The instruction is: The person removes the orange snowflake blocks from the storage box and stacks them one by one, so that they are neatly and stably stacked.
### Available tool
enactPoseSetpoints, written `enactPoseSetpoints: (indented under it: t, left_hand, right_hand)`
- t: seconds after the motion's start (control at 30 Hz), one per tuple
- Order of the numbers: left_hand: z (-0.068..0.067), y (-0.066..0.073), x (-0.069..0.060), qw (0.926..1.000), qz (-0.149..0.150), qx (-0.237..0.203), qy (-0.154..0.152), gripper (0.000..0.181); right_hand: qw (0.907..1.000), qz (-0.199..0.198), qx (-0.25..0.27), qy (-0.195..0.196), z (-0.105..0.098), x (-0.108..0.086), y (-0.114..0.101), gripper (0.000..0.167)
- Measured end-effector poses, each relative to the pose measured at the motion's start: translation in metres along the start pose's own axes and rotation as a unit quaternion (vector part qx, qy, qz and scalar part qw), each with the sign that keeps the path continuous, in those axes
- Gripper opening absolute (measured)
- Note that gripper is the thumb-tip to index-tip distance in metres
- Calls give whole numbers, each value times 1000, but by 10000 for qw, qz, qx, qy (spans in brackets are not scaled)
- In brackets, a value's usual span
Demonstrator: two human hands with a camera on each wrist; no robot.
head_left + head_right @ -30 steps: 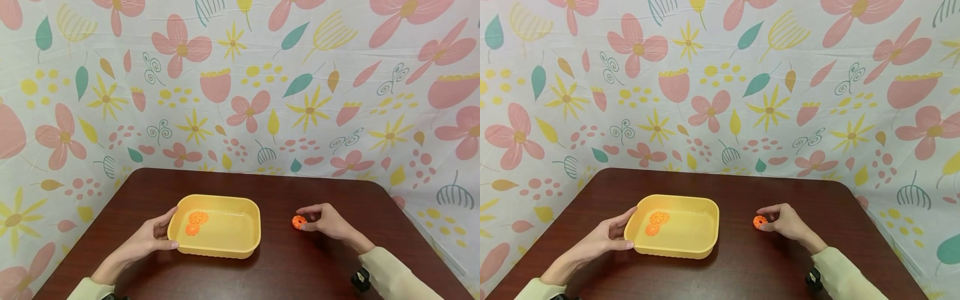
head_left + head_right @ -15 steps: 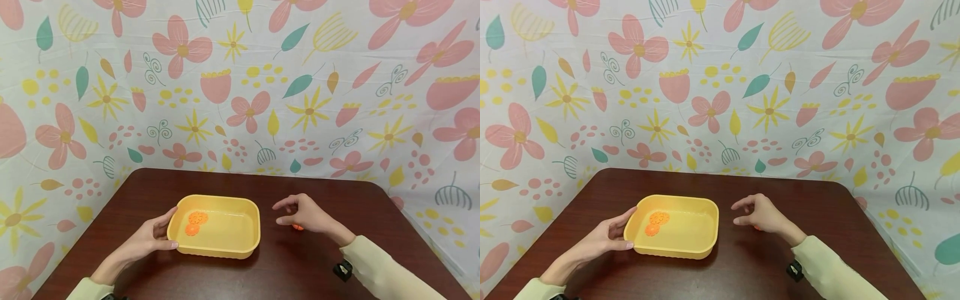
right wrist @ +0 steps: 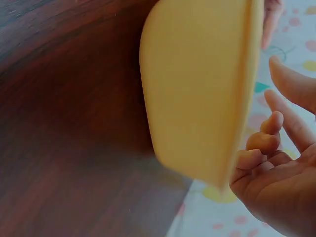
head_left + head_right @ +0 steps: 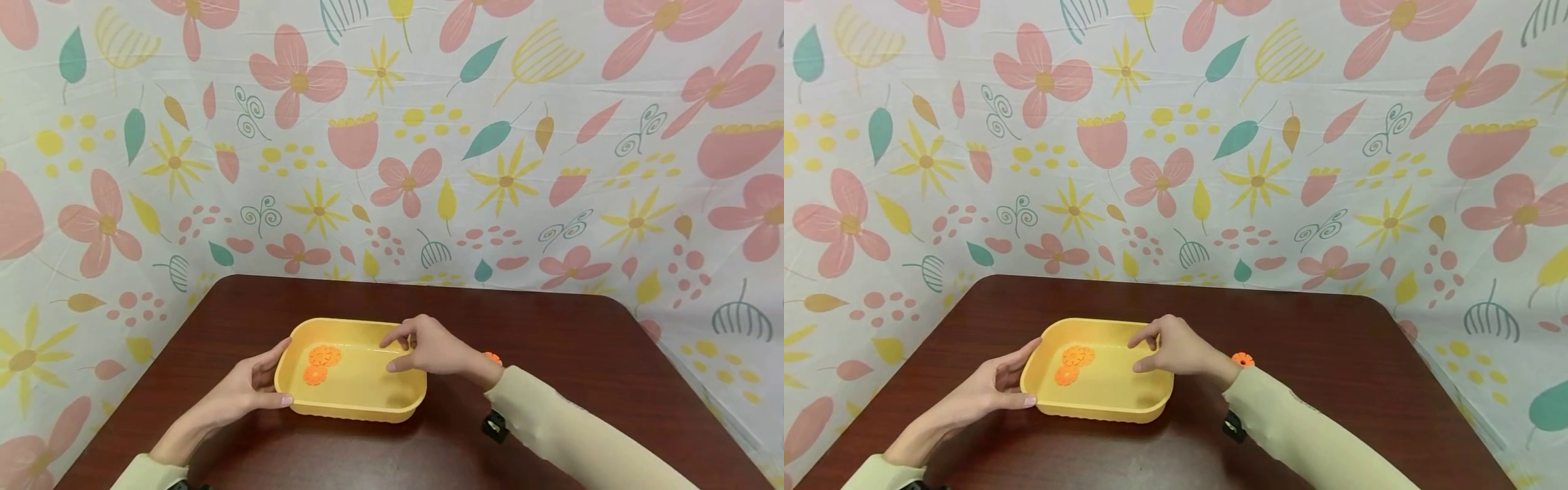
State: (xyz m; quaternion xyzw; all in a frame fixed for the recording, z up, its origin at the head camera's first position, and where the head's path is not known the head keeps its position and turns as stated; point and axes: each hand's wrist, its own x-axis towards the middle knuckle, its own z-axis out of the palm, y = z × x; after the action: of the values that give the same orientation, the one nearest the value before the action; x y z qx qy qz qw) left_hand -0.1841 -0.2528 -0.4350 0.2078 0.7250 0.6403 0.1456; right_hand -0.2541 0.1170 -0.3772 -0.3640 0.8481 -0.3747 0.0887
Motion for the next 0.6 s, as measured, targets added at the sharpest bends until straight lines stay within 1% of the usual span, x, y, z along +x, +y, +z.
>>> enactPoseSetpoints:
  t: [0.17, 0.3, 0.43, 0.6]
  left_hand:
    - [0, -1, 1, 9999, -114, 31, 87, 100]
    - [0, -1, 1, 9999, -92, 21, 69, 100]
    - [0, -2, 1, 10000, -46, -50, 4, 100]
    - [0, -3, 1, 9999, -60, -111, -24, 100]
  right_hand:
    - [9994, -200, 205, -168, 26, 20, 0, 28]
    - [9993, -162, 235, -224, 45, 31, -2, 31]
    - [9991, -94, 241, -333, 61, 39, -4, 32]
    - [9989, -147, 223, -386, 74, 45, -4, 32]
